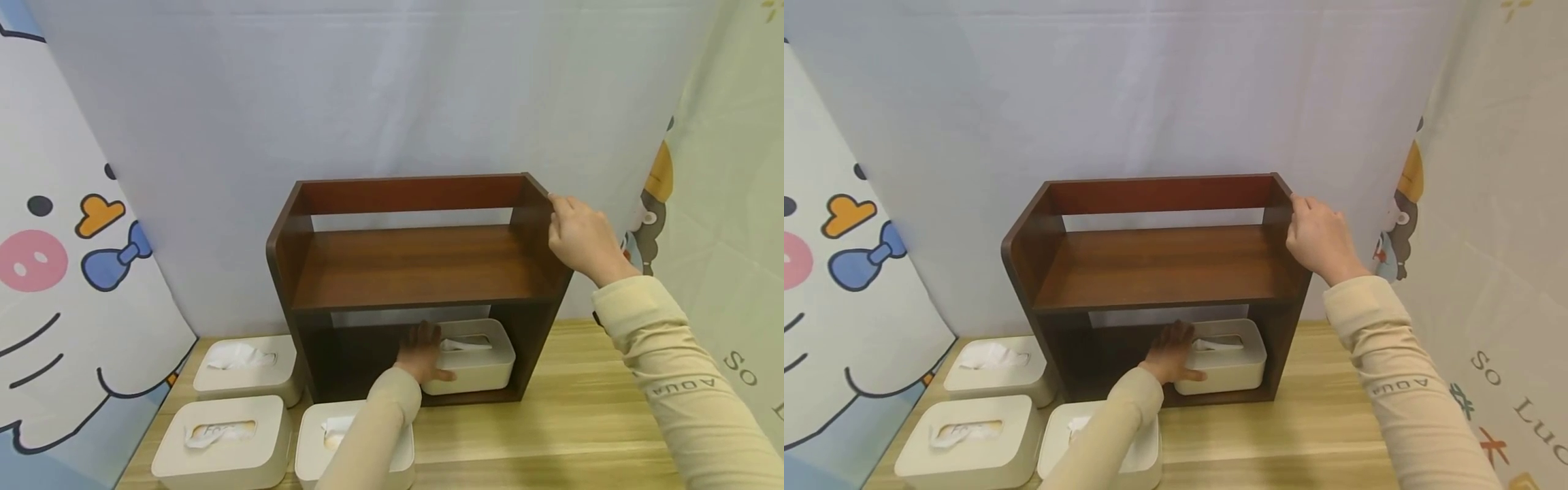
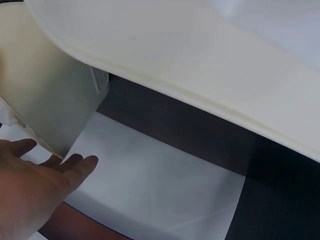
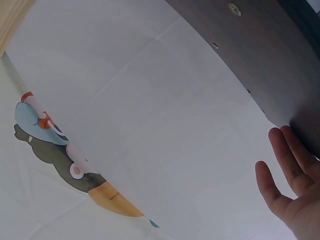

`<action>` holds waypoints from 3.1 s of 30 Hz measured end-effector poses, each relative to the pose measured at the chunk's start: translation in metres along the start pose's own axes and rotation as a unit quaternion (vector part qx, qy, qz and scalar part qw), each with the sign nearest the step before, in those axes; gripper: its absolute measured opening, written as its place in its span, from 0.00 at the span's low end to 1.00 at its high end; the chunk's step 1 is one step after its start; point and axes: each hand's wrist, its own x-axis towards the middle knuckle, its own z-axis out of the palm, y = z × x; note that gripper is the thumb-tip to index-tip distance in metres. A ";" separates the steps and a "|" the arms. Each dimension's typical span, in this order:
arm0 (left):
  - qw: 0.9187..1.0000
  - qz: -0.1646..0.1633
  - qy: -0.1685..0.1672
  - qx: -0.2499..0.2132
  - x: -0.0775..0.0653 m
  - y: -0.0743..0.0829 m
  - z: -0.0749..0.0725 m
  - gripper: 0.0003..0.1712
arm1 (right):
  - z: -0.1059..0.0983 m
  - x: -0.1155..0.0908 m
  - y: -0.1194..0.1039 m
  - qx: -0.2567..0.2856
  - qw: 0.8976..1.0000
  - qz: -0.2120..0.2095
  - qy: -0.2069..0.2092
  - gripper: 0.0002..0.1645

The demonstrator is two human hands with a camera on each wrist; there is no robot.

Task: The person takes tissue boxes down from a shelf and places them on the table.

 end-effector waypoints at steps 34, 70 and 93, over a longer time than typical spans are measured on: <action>0.998 0.006 0.004 0.063 0.006 0.019 0.010 0.62 | 0.000 0.000 -0.001 0.007 1.000 0.007 -0.002 0.25; 0.993 0.037 0.066 0.087 -0.013 0.017 -0.001 0.62 | -0.001 0.001 -0.003 0.010 1.000 0.007 -0.012 0.26; 0.985 0.084 0.022 0.149 -0.051 0.034 -0.003 0.61 | 0.000 0.002 -0.005 0.012 1.000 0.009 -0.017 0.26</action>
